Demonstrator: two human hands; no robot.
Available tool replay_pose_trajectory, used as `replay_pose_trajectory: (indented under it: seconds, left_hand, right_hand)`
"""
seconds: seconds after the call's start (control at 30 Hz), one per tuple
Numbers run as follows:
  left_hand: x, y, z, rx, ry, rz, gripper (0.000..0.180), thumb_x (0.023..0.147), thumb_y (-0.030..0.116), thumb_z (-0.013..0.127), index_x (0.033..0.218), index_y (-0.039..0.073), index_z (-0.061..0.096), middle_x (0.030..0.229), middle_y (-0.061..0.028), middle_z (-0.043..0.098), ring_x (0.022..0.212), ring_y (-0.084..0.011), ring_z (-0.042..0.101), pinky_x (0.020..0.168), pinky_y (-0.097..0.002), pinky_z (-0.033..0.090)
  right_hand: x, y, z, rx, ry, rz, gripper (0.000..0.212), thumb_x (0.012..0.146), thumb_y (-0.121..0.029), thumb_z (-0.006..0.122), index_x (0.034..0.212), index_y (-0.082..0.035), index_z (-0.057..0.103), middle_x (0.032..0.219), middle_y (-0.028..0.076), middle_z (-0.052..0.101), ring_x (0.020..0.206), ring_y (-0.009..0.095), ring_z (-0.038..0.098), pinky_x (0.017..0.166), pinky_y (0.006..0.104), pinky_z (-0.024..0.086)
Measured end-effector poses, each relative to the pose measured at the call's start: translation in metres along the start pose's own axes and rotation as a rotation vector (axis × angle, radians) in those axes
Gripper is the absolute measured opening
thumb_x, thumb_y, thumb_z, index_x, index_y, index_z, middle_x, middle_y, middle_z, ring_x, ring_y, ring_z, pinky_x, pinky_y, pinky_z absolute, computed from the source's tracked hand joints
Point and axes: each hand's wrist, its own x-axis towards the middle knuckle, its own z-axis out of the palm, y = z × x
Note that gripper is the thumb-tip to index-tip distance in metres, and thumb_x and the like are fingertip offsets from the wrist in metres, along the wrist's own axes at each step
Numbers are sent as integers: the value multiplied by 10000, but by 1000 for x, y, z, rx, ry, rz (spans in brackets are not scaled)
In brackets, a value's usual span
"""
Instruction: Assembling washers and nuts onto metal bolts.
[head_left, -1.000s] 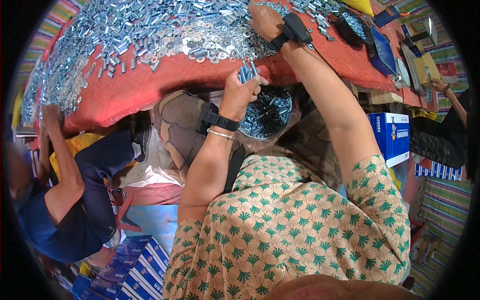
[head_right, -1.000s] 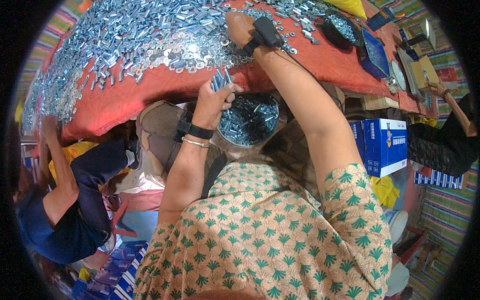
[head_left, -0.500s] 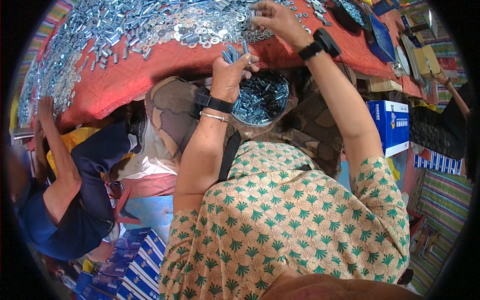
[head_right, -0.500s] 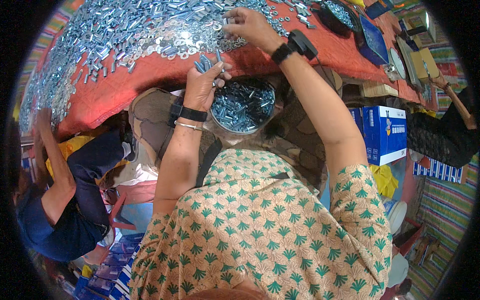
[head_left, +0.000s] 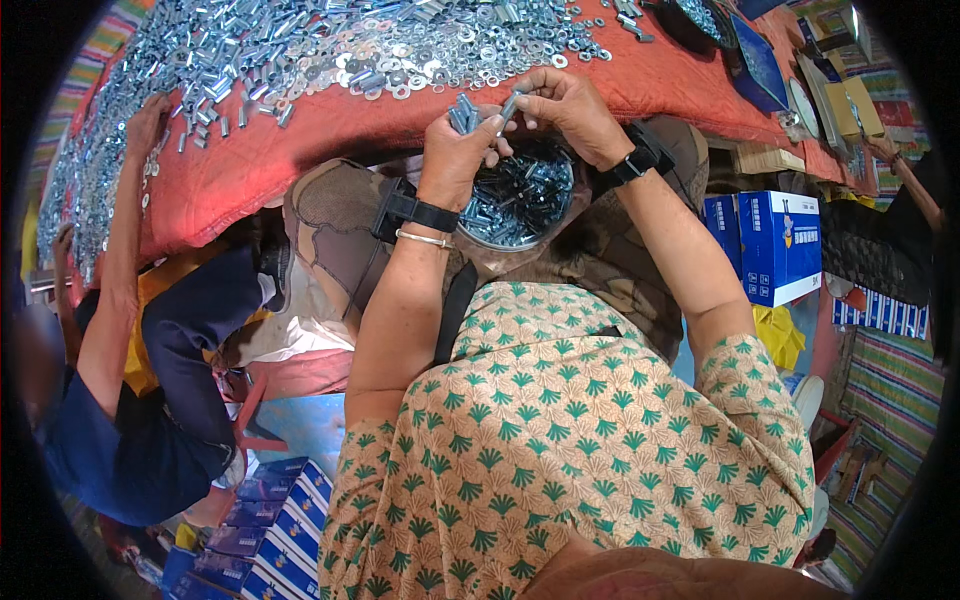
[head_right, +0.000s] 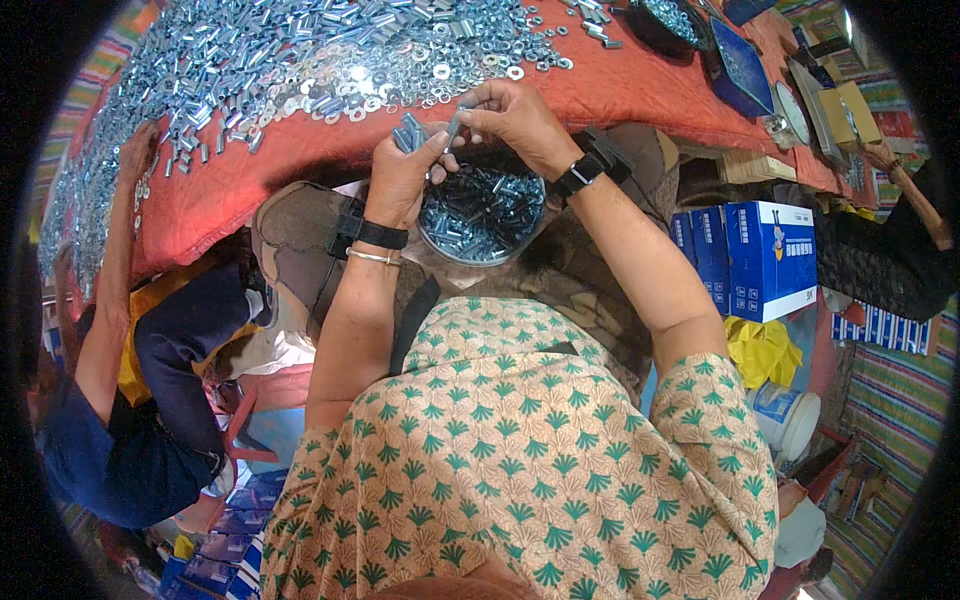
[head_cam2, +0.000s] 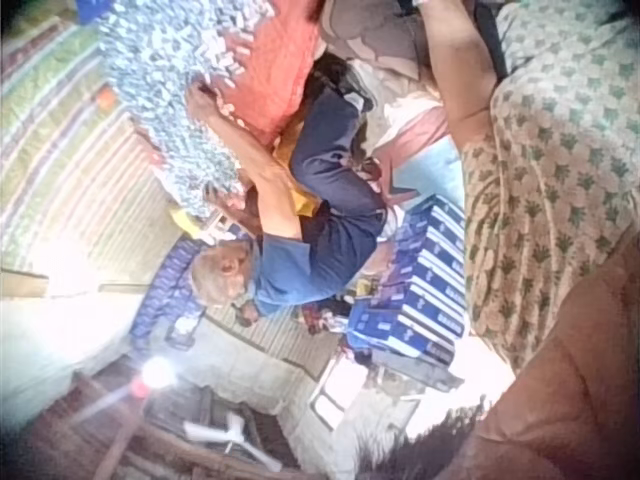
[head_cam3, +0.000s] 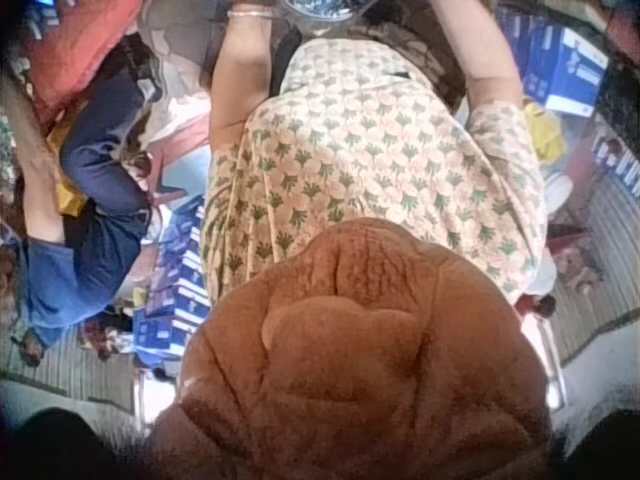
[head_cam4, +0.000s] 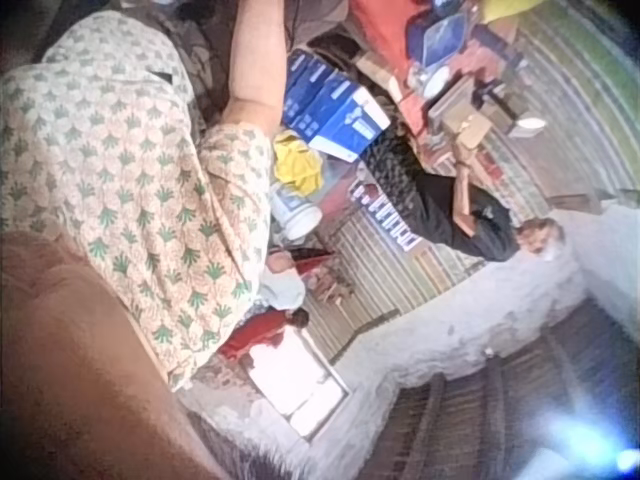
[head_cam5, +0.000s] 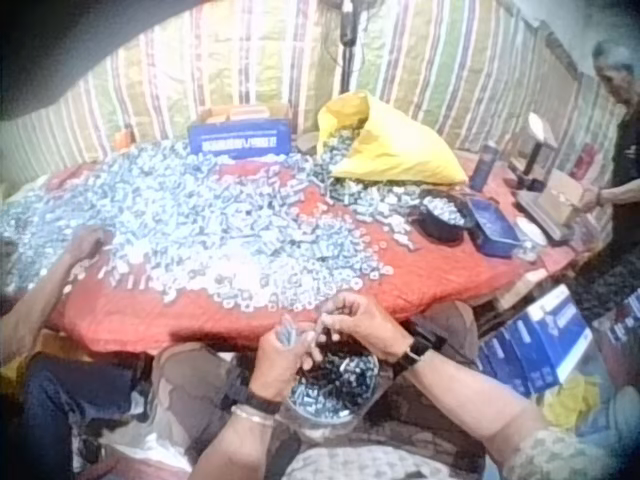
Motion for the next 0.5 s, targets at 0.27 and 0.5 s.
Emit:
replay_pose_trajectory:
  seconds: [0.27, 0.5]
  left_hand:
    - [-4, -5, -1, -144, 113, -43, 172, 845, 98, 663, 959, -25, 624, 850, -95, 670, 632, -118, 610, 488, -188, 414]
    - [1, 4, -3, -95, 145, 4, 143, 850, 105, 661, 927, -14, 641, 770, -80, 665, 618, -105, 603, 487, -194, 420]
  right_hand:
    - [7, -3, 4, 29, -41, 77, 189, 853, -126, 661, 980, 0, 601, 818, 25, 630, 690, 83, 585, 640, 216, 490]
    - [-1, 4, 21, -89, 17, 32, 184, 847, -137, 666, 967, -8, 613, 790, 4, 621, 666, 64, 573, 583, 201, 459]
